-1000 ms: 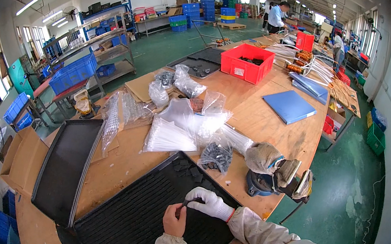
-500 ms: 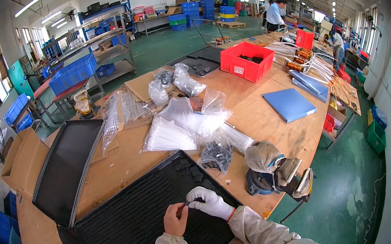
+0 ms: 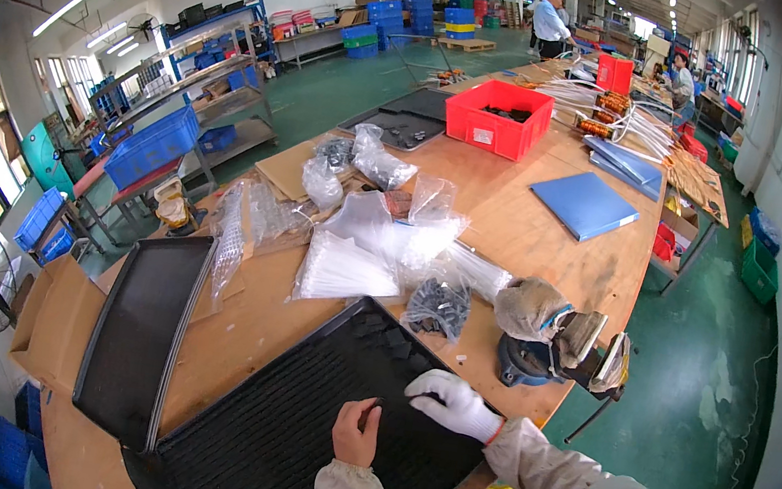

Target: The person sorts small black plastic components by hand, placing them into a slotted tray.

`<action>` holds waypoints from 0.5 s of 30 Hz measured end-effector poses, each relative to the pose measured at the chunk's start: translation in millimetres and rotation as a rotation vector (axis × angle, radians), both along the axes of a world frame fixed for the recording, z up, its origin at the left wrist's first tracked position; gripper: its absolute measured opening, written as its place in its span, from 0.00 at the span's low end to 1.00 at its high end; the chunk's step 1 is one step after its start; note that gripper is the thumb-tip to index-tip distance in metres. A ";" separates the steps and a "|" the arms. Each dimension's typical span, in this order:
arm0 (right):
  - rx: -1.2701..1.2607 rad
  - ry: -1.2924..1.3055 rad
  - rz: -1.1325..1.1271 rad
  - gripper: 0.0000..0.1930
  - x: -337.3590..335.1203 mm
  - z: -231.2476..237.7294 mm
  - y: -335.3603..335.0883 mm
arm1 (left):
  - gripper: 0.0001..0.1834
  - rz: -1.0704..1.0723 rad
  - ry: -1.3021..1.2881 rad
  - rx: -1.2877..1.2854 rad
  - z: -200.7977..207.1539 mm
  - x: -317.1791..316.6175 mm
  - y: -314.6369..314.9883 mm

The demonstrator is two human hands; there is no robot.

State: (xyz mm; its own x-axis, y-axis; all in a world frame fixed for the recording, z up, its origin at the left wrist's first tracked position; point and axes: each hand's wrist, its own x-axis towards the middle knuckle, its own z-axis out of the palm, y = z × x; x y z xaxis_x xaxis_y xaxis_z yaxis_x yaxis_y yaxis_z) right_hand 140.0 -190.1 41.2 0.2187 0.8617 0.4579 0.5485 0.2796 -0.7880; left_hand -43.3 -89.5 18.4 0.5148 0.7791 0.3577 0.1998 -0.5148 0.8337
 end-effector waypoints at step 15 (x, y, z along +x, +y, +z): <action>0.041 -0.325 -0.485 0.11 1.7 -11.9 -73.7 | 0.09 -0.101 0.016 0.045 -2.8 18.7 8.9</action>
